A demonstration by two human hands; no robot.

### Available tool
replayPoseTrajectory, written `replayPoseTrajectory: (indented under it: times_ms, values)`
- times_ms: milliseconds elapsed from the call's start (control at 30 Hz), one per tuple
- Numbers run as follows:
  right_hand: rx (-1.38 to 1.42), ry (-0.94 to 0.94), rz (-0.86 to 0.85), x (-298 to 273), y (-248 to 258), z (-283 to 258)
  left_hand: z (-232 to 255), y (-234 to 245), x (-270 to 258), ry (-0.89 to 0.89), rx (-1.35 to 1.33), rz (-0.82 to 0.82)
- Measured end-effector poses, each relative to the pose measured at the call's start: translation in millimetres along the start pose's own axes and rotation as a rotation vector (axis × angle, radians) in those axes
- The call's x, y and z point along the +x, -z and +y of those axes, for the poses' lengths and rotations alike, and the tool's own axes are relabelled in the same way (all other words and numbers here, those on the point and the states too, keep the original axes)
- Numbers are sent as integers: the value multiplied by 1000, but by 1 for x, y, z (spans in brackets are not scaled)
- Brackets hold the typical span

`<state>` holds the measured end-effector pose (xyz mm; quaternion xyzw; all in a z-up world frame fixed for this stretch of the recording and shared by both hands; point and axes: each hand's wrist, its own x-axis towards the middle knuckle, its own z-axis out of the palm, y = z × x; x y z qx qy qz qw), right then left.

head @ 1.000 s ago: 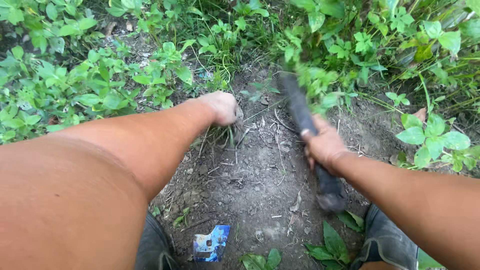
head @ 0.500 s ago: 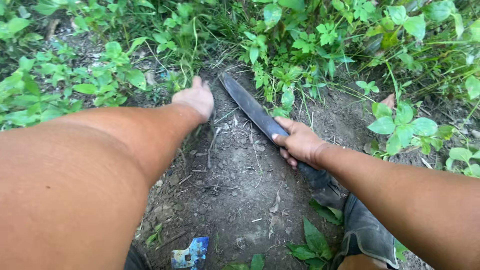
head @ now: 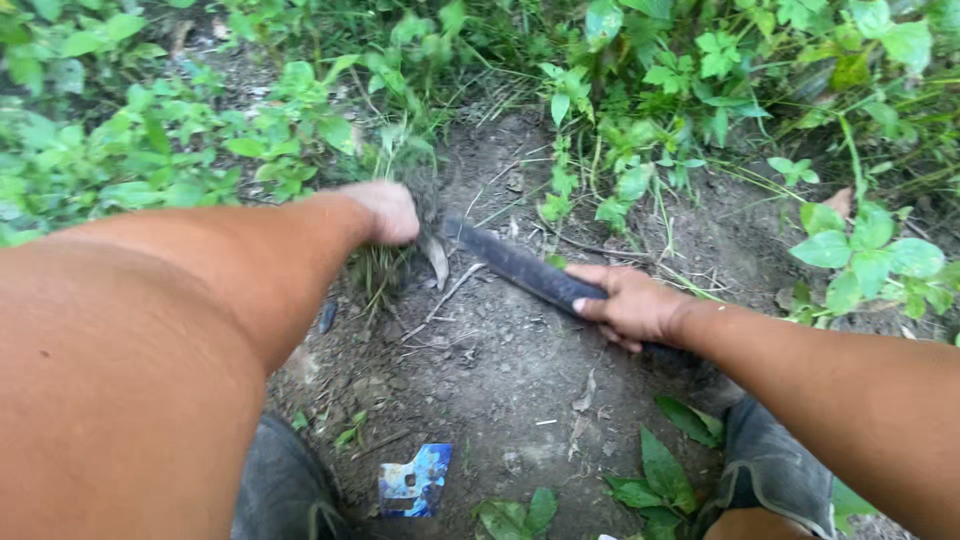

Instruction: The person clears weeds from a patch of dirt by hand and using a machete, pulling up plants and using the blade to cut through roots and stems.

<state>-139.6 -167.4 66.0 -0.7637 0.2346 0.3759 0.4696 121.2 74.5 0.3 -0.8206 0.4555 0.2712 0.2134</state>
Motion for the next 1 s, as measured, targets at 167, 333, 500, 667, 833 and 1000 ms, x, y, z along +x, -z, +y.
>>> replayPoseTrajectory:
  times_ms: [167,333,500,667,833,1000]
  values:
    - [366,93,441,7,7,-31,16,-14,-45,198,-319,120]
    - [212,79,381,21,2,-59,44,56,-69,326,-517,258]
    - [219,63,295,22,10,-54,53,82,-45,250,-499,430]
    - [208,-45,316,36,15,-63,52,79,-3,234,-565,518]
    - [217,24,267,43,35,-55,33,81,49,180,-640,650]
    - [283,48,253,45,40,-48,3,75,92,391,-486,393]
